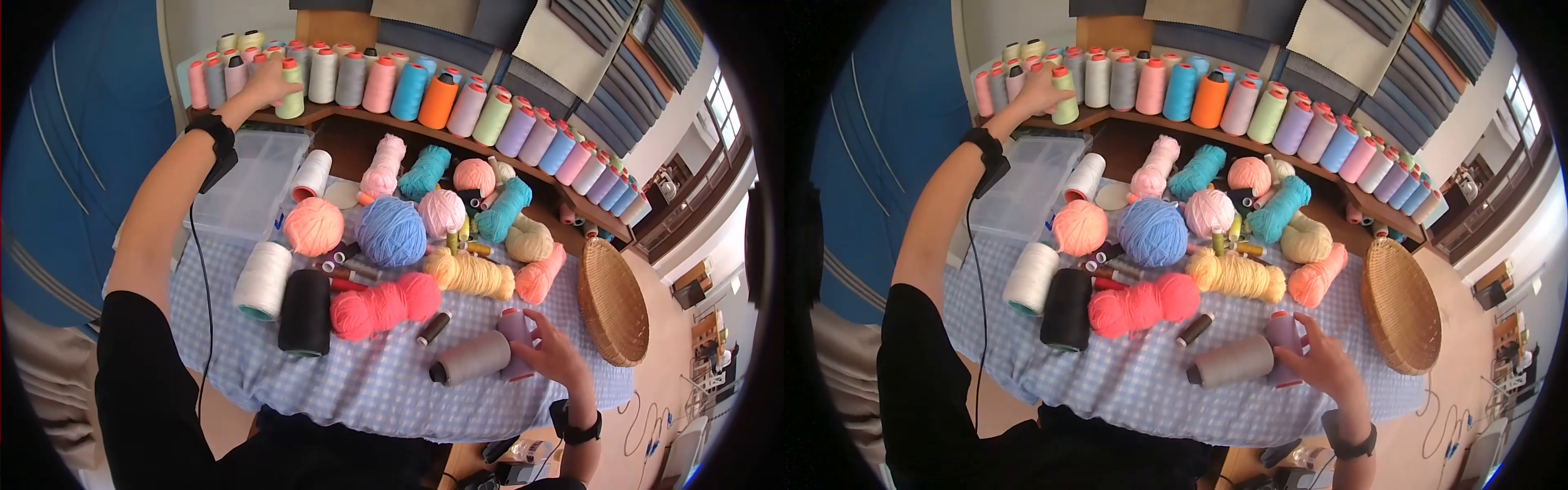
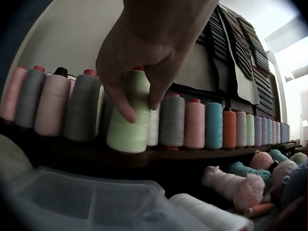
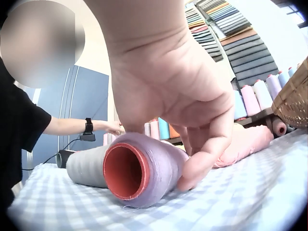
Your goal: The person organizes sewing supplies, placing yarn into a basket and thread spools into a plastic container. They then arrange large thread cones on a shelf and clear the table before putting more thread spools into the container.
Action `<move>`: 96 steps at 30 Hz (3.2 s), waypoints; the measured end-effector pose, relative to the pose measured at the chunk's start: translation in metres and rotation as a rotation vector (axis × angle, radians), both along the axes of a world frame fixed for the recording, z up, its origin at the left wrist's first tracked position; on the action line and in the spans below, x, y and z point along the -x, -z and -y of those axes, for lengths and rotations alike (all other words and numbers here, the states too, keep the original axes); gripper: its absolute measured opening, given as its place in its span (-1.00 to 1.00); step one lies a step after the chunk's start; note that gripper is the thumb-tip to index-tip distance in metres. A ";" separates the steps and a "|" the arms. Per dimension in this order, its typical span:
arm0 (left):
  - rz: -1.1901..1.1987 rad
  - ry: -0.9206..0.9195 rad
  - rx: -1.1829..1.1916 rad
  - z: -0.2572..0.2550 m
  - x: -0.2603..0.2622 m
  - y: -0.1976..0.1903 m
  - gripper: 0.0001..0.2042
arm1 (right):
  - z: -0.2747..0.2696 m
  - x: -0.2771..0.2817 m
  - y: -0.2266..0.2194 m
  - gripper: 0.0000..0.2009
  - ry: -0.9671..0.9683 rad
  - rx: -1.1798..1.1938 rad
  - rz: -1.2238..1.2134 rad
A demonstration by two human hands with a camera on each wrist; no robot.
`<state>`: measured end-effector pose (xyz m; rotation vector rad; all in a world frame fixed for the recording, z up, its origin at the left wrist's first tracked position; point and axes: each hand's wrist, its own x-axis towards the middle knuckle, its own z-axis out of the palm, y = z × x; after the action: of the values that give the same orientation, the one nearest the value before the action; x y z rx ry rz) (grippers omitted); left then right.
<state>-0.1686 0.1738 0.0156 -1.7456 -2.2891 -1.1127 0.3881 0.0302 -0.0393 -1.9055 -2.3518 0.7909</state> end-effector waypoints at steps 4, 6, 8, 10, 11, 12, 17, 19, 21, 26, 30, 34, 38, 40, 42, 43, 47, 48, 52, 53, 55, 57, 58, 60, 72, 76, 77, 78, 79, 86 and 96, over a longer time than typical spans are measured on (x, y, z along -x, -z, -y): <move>-0.104 -0.062 -0.021 -0.017 0.014 0.005 -0.41 | -0.002 0.003 0.002 -0.29 0.022 0.004 -0.061; -0.182 -0.092 -0.029 -0.029 0.024 0.013 -0.41 | -0.001 -0.001 0.004 -0.26 -0.009 -0.030 -0.088; -0.368 -0.180 -0.127 -0.042 0.035 0.022 -0.35 | 0.003 -0.005 0.002 -0.26 -0.039 -0.070 -0.100; -0.416 -0.218 -0.188 -0.042 0.031 0.026 -0.35 | 0.006 -0.011 -0.002 -0.26 -0.065 -0.105 -0.115; -0.466 -0.256 -0.249 -0.041 0.028 0.029 -0.35 | 0.007 -0.016 -0.004 -0.29 -0.068 -0.148 -0.161; -0.467 -0.253 -0.245 -0.030 0.013 0.025 -0.35 | 0.008 -0.018 -0.006 -0.31 -0.072 -0.191 -0.208; -0.185 0.438 -0.021 0.018 -0.109 0.006 -0.66 | 0.012 -0.002 -0.031 -0.38 0.021 -0.129 -0.526; 0.112 0.832 0.119 0.059 -0.180 0.007 -0.57 | 0.011 0.013 -0.034 -0.37 -0.072 -0.278 -0.663; 0.222 1.199 0.276 0.102 -0.232 0.002 -0.31 | 0.014 0.037 -0.041 -0.38 -0.113 -0.321 -0.671; 0.245 1.276 0.449 0.132 -0.277 -0.004 -0.46 | 0.021 0.071 -0.043 -0.35 -0.293 -0.516 -0.575; 0.291 1.099 0.367 0.117 -0.250 -0.011 -0.52 | 0.018 0.058 -0.033 -0.34 -0.254 -0.411 -0.658; 0.209 0.683 0.202 0.076 -0.180 -0.037 -0.42 | 0.020 0.033 -0.018 -0.33 -0.464 -0.339 -0.293; -0.075 0.303 0.046 0.031 -0.094 -0.042 -0.37 | 0.020 0.023 -0.004 -0.36 -0.626 -0.179 -0.159; -0.479 -0.078 -0.110 0.007 -0.056 -0.030 -0.35 | 0.014 0.027 0.002 -0.37 -0.650 -0.138 -0.188; -0.464 -0.122 0.039 0.004 -0.042 -0.031 -0.32 | 0.009 0.029 0.005 -0.40 -0.665 -0.108 -0.194; -0.419 -0.163 0.191 0.000 -0.036 -0.027 -0.30 | 0.008 0.031 0.005 -0.40 -0.665 -0.114 -0.196; -0.359 -0.183 0.146 -0.016 -0.024 -0.012 -0.36 | 0.010 0.034 -0.004 -0.40 -0.648 -0.090 -0.101; -0.347 -0.178 0.147 -0.018 -0.023 -0.011 -0.36 | 0.012 0.033 -0.007 -0.41 -0.631 -0.122 -0.063; -0.374 -0.145 0.111 -0.021 -0.019 -0.003 -0.30 | 0.002 0.022 -0.040 -0.48 -0.563 -0.156 -0.177; -0.412 -0.150 0.091 -0.024 -0.022 -0.002 -0.28 | -0.003 0.016 -0.049 -0.52 -0.505 -0.164 -0.221; -0.430 -0.152 0.039 -0.023 -0.027 0.002 -0.21 | -0.014 0.008 -0.063 -0.51 -0.231 -0.144 -0.478; -0.448 -0.149 0.000 -0.017 -0.034 0.006 -0.17 | -0.037 0.000 -0.069 -0.48 -0.128 -0.349 -0.654; -0.482 -0.162 -0.006 -0.014 -0.038 0.007 -0.15 | -0.057 -0.008 -0.067 -0.48 -0.047 -0.424 -0.638; -0.520 -0.189 -0.027 -0.007 -0.045 0.005 -0.11 | -0.092 -0.021 -0.072 -0.48 0.079 -0.540 -0.579; -0.582 -0.182 -0.058 0.017 -0.054 -0.009 -0.13 | -0.241 -0.096 -0.100 -0.38 0.765 -0.592 -1.547; -0.566 -0.215 0.032 0.039 -0.072 -0.024 -0.17 | -0.244 -0.092 -0.102 -0.50 0.778 -0.416 -1.430; -0.567 -0.214 0.028 0.040 -0.074 -0.023 -0.17 | -0.245 -0.095 -0.104 -0.50 0.763 -0.409 -1.452; -0.581 -0.182 -0.004 0.041 -0.072 -0.021 -0.18 | -0.249 -0.107 -0.105 -0.50 0.765 -0.409 -1.456; -0.596 -0.150 -0.036 0.041 -0.071 -0.020 -0.19 | -0.256 -0.123 -0.109 -0.51 0.715 -0.375 -1.448; -0.494 -0.122 0.001 0.052 -0.082 -0.029 -0.20 | -0.265 -0.194 -0.117 -0.56 0.776 -0.624 -0.902; -0.534 -0.030 -0.129 0.050 -0.071 -0.017 -0.24 | -0.358 -0.296 -0.059 -0.49 0.949 -0.479 -0.484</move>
<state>-0.0978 0.1237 0.0328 -1.6939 -1.8703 -0.6620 0.6846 0.3883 0.0192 -1.9619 -1.0240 0.4421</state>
